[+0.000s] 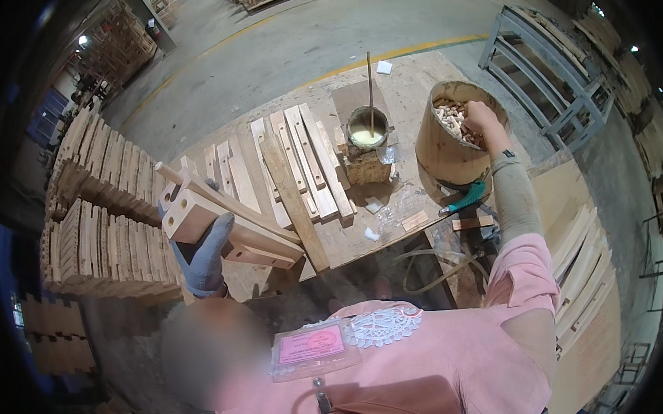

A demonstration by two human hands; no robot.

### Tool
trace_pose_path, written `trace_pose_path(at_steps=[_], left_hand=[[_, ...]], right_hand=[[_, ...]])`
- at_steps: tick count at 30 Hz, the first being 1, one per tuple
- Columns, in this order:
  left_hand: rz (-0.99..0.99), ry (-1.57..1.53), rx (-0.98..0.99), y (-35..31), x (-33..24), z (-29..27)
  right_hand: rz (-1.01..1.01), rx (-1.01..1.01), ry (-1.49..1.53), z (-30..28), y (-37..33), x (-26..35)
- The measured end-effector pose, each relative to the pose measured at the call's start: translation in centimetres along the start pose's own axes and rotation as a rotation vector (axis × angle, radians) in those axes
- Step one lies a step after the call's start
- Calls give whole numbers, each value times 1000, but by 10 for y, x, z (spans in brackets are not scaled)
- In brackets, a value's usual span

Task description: The person assembles small wooden components in a factory setting. They pick up a wooden block with holes, apply glue to the holes using a brush, insert small wooden dowels, and then attach a larger wooden piece to the block. The process is repeated for multiple units.

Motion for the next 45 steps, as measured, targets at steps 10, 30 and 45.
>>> trace_pose_path(at_steps=[10, 30, 45], left_hand=[[-31, -44, 33, 1, 7, -3], [90, -19, 87, 1, -9, 2], [81, 27, 69, 8, 8, 1]], right_hand=[[-214, -83, 810, -40, 10, -19], [-1657, -386, 330, -209, -288, 389], [-1662, -685, 499, -202, -273, 370]])
Point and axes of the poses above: each hand's wrist, its own y-axis towards the middle knuckle, its own z-axis out of the palm, x = y × z, the point moved 5 cm from there along y, towards the middle knuckle, and after that the axes turned 5 degrees about x, right-handed, at the moved point
